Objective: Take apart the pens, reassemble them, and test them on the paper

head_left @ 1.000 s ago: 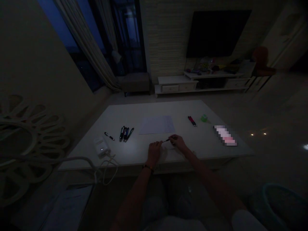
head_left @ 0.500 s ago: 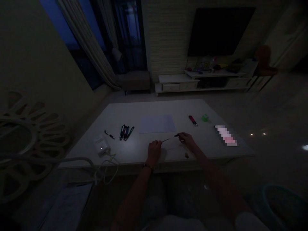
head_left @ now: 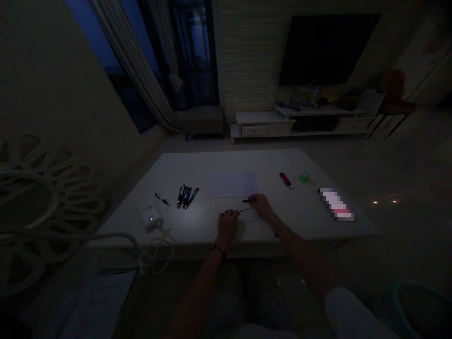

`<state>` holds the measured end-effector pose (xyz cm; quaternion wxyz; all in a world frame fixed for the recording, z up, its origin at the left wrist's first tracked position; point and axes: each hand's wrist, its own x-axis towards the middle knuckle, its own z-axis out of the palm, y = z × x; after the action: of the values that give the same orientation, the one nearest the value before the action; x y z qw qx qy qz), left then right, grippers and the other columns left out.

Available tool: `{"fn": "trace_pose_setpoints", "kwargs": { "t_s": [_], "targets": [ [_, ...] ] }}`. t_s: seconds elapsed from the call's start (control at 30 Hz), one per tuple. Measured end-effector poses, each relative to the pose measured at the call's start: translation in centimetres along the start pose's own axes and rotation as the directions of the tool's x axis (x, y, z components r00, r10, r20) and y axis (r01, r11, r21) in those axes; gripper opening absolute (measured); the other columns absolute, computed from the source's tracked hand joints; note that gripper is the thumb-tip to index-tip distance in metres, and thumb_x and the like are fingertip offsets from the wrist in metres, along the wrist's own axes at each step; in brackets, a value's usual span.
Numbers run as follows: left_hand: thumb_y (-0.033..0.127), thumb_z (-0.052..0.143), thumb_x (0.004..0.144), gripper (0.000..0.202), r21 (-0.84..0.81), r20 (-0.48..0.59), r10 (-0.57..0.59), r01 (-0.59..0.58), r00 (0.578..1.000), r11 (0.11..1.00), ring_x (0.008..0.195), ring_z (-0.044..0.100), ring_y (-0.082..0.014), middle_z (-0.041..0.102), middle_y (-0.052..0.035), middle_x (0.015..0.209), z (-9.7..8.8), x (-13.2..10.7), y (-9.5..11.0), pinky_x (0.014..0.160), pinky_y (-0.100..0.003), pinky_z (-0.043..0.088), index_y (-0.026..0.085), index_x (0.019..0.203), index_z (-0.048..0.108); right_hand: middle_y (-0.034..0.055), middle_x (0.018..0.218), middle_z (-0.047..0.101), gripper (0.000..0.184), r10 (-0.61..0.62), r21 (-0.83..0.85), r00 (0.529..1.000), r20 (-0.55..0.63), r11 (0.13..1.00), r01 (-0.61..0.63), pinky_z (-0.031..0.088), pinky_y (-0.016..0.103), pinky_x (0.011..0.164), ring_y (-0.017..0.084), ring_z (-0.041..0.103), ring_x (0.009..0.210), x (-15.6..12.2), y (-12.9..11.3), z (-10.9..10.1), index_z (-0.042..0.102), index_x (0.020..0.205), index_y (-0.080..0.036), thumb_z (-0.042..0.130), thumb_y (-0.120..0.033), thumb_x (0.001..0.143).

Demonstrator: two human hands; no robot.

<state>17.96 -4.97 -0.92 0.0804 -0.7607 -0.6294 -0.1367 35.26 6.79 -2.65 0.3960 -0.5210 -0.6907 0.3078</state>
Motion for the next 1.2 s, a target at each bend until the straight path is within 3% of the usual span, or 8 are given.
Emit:
{"fn": "trace_pose_setpoints", "kwargs": {
  "t_s": [0.1,0.2,0.33,0.43,0.53,0.77,0.93,1.2],
  "targets": [
    [0.017,0.042,0.088,0.016,-0.018,0.020,0.008,-0.008,1.000,1.000,0.087,0.049,-0.0195,0.054,-0.0059,0.091,-0.1,0.1,0.0,0.075,-0.034,0.033,0.021,0.099,0.053,0.0065,0.088,0.068,0.021,0.022,0.036,0.998,-0.066,0.999,-0.019,0.046,0.032,0.076,0.019,0.061,0.083,-1.3,-0.3,-1.1,0.069,0.081,-0.020,0.056,-0.035,0.075],
    [0.016,0.043,0.088,0.016,-0.025,0.044,0.025,-0.024,0.999,0.999,0.088,0.048,-0.0194,0.054,-0.0058,0.092,-0.1,0.1,0.0,0.076,-0.034,0.033,0.022,0.099,0.053,0.0055,0.084,0.068,0.024,-0.012,0.078,0.999,0.037,0.997,0.009,0.045,0.031,0.072,0.018,0.060,0.077,-3.3,-1.3,-1.6,0.068,0.079,-0.021,0.056,-0.041,0.076],
    [0.017,0.044,0.087,0.016,-0.025,0.054,0.050,-0.048,0.997,0.999,0.089,0.048,-0.0199,0.054,-0.0059,0.092,-0.2,0.1,0.0,0.076,-0.034,0.033,0.022,0.099,0.053,0.0035,0.076,0.066,0.017,-0.091,0.089,0.985,0.147,0.993,0.079,0.044,0.029,0.068,0.017,0.058,0.071,-5.1,-2.1,-1.5,0.067,0.072,-0.021,0.063,-0.037,0.070],
    [0.017,0.042,0.088,0.018,-0.023,0.045,0.044,-0.043,0.998,0.999,0.088,0.049,-0.0198,0.054,-0.0060,0.091,-0.2,0.1,0.0,0.076,-0.034,0.033,0.022,0.101,0.053,0.0029,0.075,0.065,0.017,-0.038,0.073,0.993,0.109,0.997,0.030,0.043,0.029,0.067,0.017,0.057,0.071,-5.4,-1.2,-2.3,0.067,0.074,-0.020,0.062,-0.036,0.070],
    [0.017,0.042,0.088,0.019,-0.020,0.033,0.027,-0.026,0.999,0.999,0.088,0.049,-0.0196,0.055,-0.0061,0.092,-0.2,0.1,0.0,0.076,-0.034,0.033,0.022,0.102,0.053,0.0038,0.077,0.062,0.017,0.006,-0.038,1.000,-0.015,0.999,-0.007,0.042,0.029,0.068,0.016,0.055,0.071,-5.0,0.1,-3.1,0.067,0.075,-0.019,0.062,-0.035,0.070],
    [0.016,0.043,0.088,0.017,-0.015,0.035,0.000,0.000,0.999,1.000,0.089,0.049,-0.0200,0.055,-0.0061,0.091,-0.1,0.1,0.0,0.077,-0.035,0.033,0.021,0.100,0.054,0.0056,0.084,0.057,0.019,-0.060,-0.143,0.992,-0.109,0.989,0.045,0.042,0.030,0.076,0.018,0.053,0.081,-3.3,0.0,-0.6,0.070,0.081,-0.020,0.062,-0.034,0.071],
    [0.016,0.043,0.087,0.017,-0.046,0.041,0.020,-0.018,0.999,0.999,0.089,0.049,-0.0199,0.055,-0.0058,0.091,0.0,0.1,0.0,0.077,-0.034,0.033,0.022,0.100,0.053,0.0067,0.082,0.058,0.023,-0.023,-0.078,0.995,-0.100,0.997,0.016,0.042,0.031,0.074,0.018,0.053,0.075,-4.5,-0.4,-1.5,0.070,0.083,-0.020,0.053,-0.035,0.080],
    [0.018,0.043,0.088,0.015,-0.060,0.056,0.081,-0.078,0.995,0.995,0.088,0.050,-0.0183,0.056,-0.0043,0.092,0.0,0.1,0.0,0.077,-0.034,0.033,0.023,0.098,0.053,0.0037,0.079,0.059,0.013,-0.129,0.032,0.991,0.048,0.991,0.127,0.043,0.029,0.070,0.016,0.055,0.074,-6.8,-1.7,-0.5,0.067,0.076,-0.021,0.059,-0.031,0.077]
  ]
}}
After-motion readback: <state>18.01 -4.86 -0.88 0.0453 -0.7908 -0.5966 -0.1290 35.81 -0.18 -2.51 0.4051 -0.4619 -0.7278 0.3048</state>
